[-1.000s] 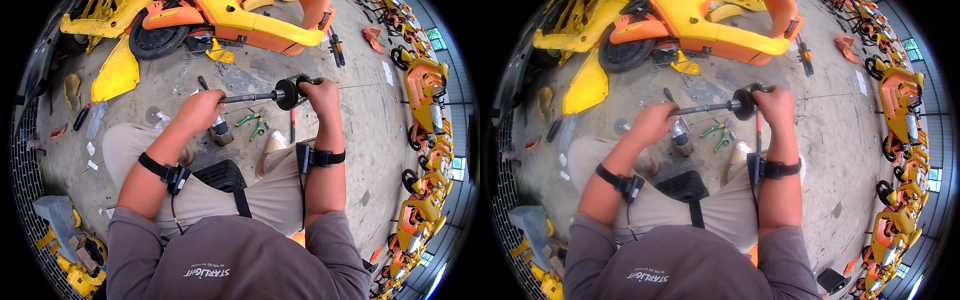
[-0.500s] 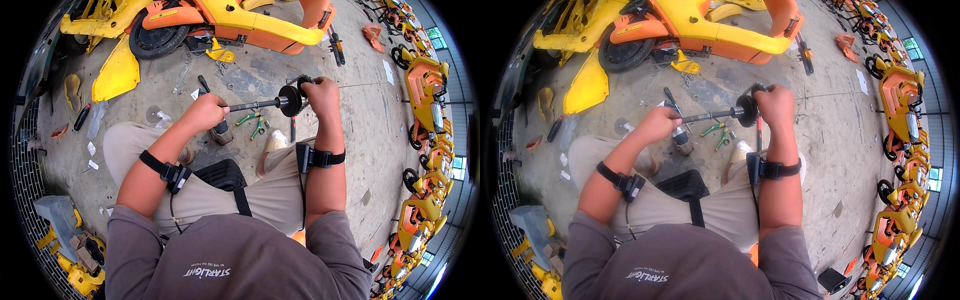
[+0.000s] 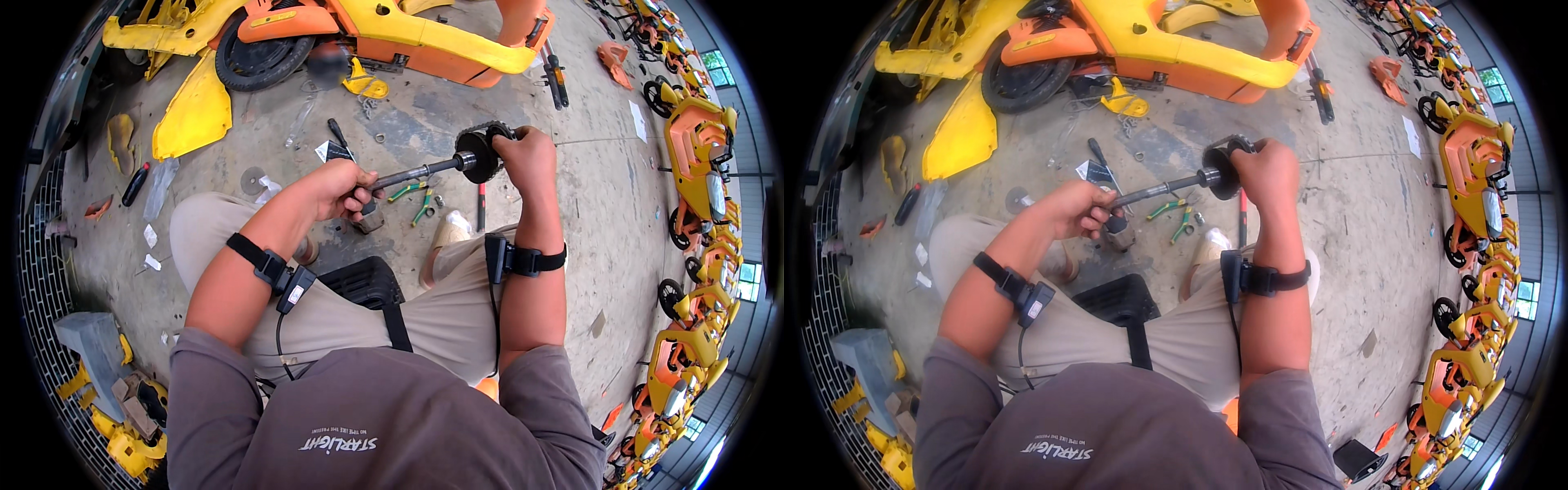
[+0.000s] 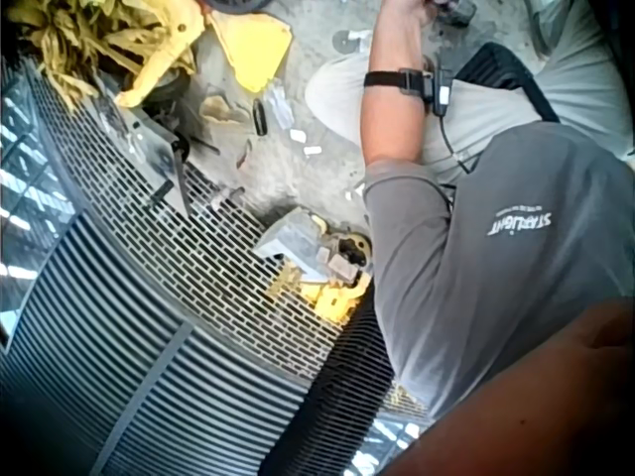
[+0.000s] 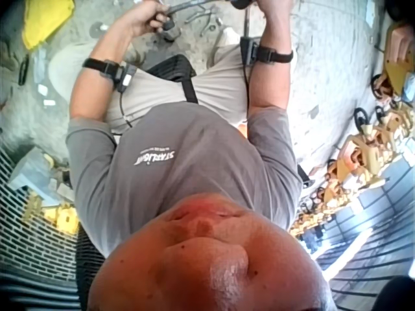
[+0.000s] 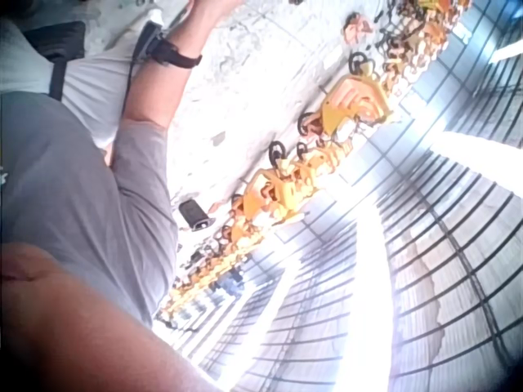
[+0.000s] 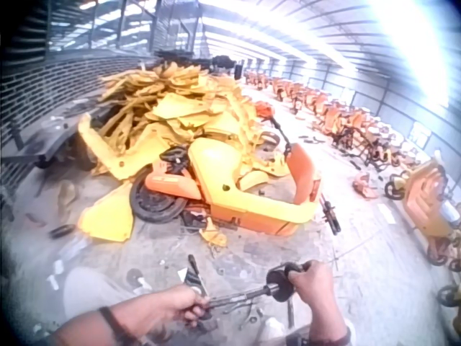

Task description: The person places a gear onto a drive shaft and then positions a chain around the gears of the clutch assembly.

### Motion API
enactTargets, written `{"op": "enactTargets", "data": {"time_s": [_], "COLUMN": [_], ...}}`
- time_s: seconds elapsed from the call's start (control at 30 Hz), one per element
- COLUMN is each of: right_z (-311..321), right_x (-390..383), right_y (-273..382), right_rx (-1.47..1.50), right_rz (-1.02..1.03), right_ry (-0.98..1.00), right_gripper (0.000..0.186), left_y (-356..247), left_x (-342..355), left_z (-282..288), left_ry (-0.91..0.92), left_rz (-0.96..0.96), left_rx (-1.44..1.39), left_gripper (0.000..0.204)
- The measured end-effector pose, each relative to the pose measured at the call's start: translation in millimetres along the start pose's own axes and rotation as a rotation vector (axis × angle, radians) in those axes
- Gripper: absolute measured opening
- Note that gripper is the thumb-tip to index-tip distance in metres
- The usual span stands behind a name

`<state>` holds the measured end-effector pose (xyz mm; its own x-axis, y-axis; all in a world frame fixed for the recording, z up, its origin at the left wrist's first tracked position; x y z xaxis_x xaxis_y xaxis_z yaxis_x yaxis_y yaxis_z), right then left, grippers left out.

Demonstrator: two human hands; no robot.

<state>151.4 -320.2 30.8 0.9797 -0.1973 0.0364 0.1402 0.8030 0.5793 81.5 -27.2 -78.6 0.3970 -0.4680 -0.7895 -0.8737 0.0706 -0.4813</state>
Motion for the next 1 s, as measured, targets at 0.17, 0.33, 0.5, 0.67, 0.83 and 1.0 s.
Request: {"op": "enactTargets", "data": {"time_s": [0.17,0.33,0.5,0.67,0.83,1.0], "right_z": [-0.5,0.0,4.2,6.4,9.0,9.2], "right_x": [-0.5,1.0,0.3,1.1,2.1,-0.1], "right_y": [1.1,0.1,1.0,-0.8,1.1,5.6], "right_rx": [-0.019,-0.006,0.047,0.101,0.156,0.153], "right_rz": [-0.021,-0.028,-0.044,-0.058,-0.143,-0.073], "right_ry": [0.022,0.001,-0.019,-0.064,-0.046,-0.078], "right_gripper": [0.04,0.041,0.041,0.04,0.039,0.041], "left_y": [1.8,-0.2,-4.9,-13.8,-13.9,-2.8], "left_x": [-0.3,0.1,-8.6,-29.9,-36.9,-7.1], "left_z": [-14.7,-22.8,-25.1,-39.0,-42.9,-27.5], "left_ry": [-0.213,-0.375,-0.54,-0.762,-0.995,-0.662], "left_rz": [-0.281,-0.496,-0.608,-0.76,-1.083,-0.814], "left_rx": [0.442,0.845,0.953,1.204,1.397,0.825], "left_gripper": [0.04,0.039,0.031,0.023,0.018,0.028]}}
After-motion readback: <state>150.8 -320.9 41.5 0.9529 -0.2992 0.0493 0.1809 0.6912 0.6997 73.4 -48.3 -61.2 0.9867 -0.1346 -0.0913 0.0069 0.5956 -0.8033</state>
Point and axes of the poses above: each hand's wrist, its own x-axis towards the middle knuckle, its own z-axis out of the back of the hand, y = z × x, the point moved 4 cm from there along x, towards the middle knuckle, and after that the axes turned 6 degrees about x, right-handed, at the moved point
